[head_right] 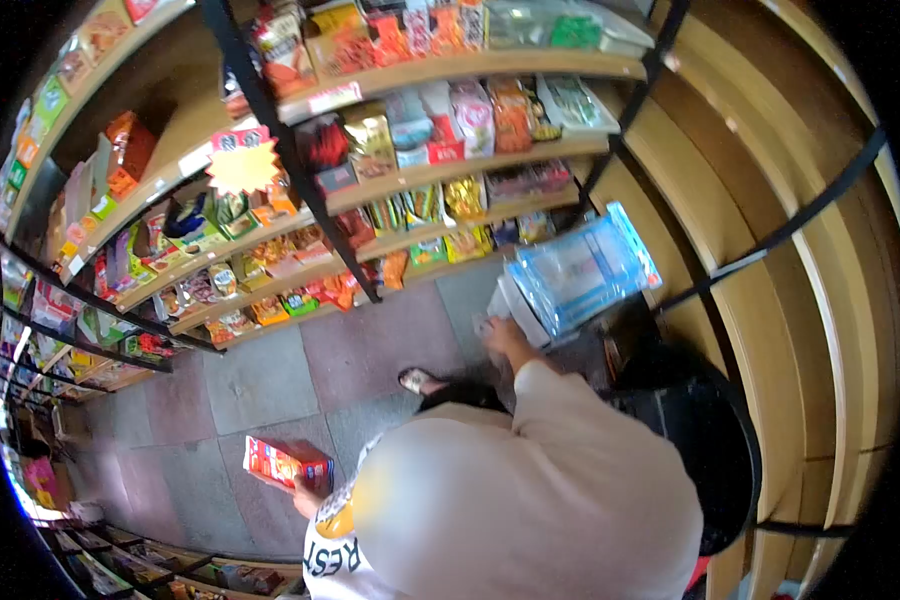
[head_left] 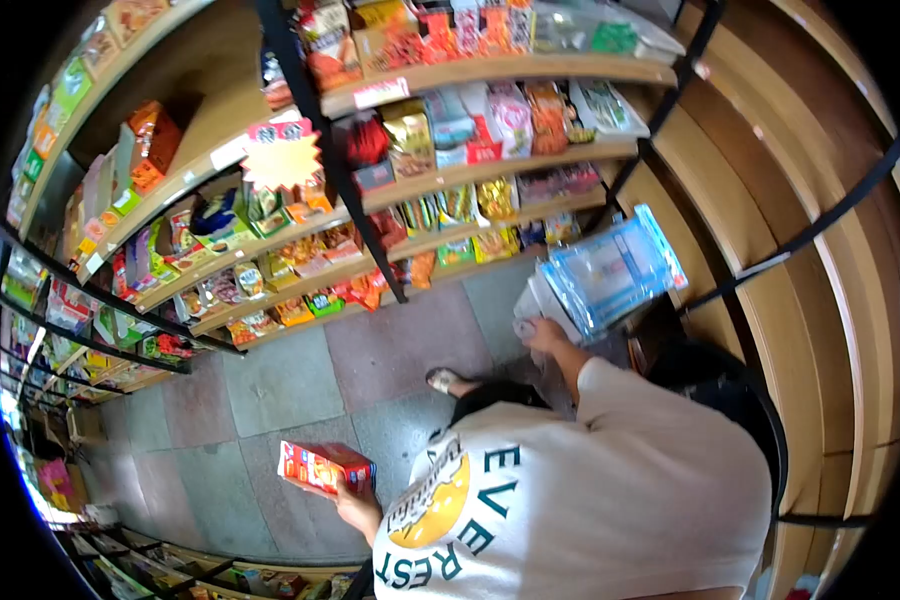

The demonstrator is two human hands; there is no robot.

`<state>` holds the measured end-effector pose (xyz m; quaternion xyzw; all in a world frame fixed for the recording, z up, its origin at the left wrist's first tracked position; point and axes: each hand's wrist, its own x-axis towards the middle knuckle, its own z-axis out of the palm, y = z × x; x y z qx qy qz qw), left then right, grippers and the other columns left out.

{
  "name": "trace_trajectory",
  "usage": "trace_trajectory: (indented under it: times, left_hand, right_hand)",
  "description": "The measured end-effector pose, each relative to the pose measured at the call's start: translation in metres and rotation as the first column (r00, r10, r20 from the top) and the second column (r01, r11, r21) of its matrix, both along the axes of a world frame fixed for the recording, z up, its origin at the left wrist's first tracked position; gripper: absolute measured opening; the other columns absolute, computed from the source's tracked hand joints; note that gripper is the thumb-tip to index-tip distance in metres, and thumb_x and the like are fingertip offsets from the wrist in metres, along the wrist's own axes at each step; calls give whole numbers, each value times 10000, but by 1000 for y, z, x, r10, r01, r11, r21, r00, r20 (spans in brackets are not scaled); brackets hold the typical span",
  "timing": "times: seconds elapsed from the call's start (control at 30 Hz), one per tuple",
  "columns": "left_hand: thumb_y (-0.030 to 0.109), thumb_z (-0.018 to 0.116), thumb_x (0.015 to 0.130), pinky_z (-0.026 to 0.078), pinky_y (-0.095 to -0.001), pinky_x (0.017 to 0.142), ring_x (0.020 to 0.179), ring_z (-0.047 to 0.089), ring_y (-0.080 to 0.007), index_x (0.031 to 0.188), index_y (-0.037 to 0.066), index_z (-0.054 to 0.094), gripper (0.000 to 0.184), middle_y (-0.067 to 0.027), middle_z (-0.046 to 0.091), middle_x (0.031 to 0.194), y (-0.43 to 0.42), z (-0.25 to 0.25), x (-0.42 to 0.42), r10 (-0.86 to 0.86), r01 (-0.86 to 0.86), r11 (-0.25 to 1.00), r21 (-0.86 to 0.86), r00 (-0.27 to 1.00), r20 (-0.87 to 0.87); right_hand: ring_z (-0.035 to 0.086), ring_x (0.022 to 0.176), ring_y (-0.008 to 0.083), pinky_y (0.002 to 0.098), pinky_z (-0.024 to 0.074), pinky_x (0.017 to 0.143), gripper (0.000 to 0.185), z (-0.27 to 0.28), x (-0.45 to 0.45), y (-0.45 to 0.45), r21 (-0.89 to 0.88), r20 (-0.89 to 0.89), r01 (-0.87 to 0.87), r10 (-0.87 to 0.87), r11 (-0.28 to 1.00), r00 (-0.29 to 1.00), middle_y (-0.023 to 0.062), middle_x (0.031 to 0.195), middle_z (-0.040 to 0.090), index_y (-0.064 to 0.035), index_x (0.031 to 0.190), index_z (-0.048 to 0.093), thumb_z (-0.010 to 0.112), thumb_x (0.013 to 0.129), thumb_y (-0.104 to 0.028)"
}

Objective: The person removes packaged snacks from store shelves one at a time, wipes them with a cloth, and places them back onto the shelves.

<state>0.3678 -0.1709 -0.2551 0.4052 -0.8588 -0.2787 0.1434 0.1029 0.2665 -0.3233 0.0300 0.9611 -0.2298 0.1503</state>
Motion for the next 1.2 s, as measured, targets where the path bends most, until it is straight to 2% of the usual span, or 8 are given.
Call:
trace_trajectory:
  times: [0.1, 0.27, 0.5, 0.63, 0.77, 1.0, 1.07, 1.2]
  left_hand:
    - [152, 699, 568, 439, -437, 598, 685, 557, -395, 886, 26, 555, 372, -234, 575, 732, 17, 37, -14, -100, 103, 984, -143, 995, 31]
    - [143, 694, 568, 440, -434, 567, 639, 559, -385, 844, 23, 540, 337, -214, 575, 682, 12, 44, -8, -66, 82, 989, -124, 990, 127]
    - [171, 685, 595, 437, -436, 610, 700, 551, -380, 885, 43, 542, 348, -196, 576, 736, -6, 43, 5, -50, 64, 995, -72, 982, 180]
    - [182, 680, 605, 449, -422, 654, 761, 558, -353, 919, 50, 545, 366, -192, 581, 799, -38, 54, 11, 58, -34, 994, -103, 967, 250]
    - [166, 711, 569, 461, -414, 618, 708, 572, -349, 950, 65, 539, 431, -165, 595, 755, -65, 66, 23, 153, -110, 973, -205, 966, 206]
    - [153, 726, 565, 459, -404, 593, 690, 577, -343, 901, 65, 522, 403, -164, 593, 722, -96, 70, 27, 194, -153, 966, -207, 961, 196]
    - [155, 729, 565, 455, -408, 597, 695, 570, -355, 877, 60, 515, 391, -172, 589, 716, -104, 72, 23, 208, -176, 967, -184, 963, 170]
    - [162, 732, 565, 443, -424, 597, 704, 557, -377, 840, 53, 495, 379, -188, 583, 717, -131, 79, 10, 223, -191, 967, -168, 954, 199]
  right_hand:
    - [546, 896, 321, 372, 435, 790, 564, -3, -6, -1, -4, 2, -41, 41, 999, 999, 142, 952, 583, -135, 1078, 527, 685, 570, -322]
    - [539, 920, 312, 358, 429, 806, 562, 13, 4, -3, -23, 134, -18, 20, 1000, 991, 149, 984, 573, -155, 1084, 529, 691, 570, -317]
    - [556, 891, 291, 354, 442, 784, 553, 8, -1, 4, 21, 118, -86, 83, 996, 990, 140, 960, 585, -167, 1087, 532, 694, 577, -306]
    - [557, 890, 296, 349, 439, 791, 571, 11, 1, -2, 50, 96, -94, 89, 994, 991, 146, 943, 591, -151, 1095, 527, 693, 570, -298]
    - [555, 898, 294, 349, 436, 794, 571, 3, -6, -13, -32, 121, -64, 68, 997, 990, 144, 942, 592, -120, 1093, 525, 684, 570, -284]
    - [552, 907, 287, 353, 433, 795, 546, -4, -13, -29, -25, 50, -85, 86, 996, 995, 134, 967, 587, -92, 1059, 536, 675, 571, -293]
    - [550, 903, 296, 355, 433, 789, 501, 14, -17, -42, 70, 137, -97, 87, 993, 987, 138, 965, 586, -85, 1028, 548, 657, 591, -305]
    - [548, 889, 320, 376, 440, 758, 426, -10, -38, -61, 143, 187, -133, 105, 981, 977, 161, 945, 582, -70, 976, 557, 622, 630, -310]
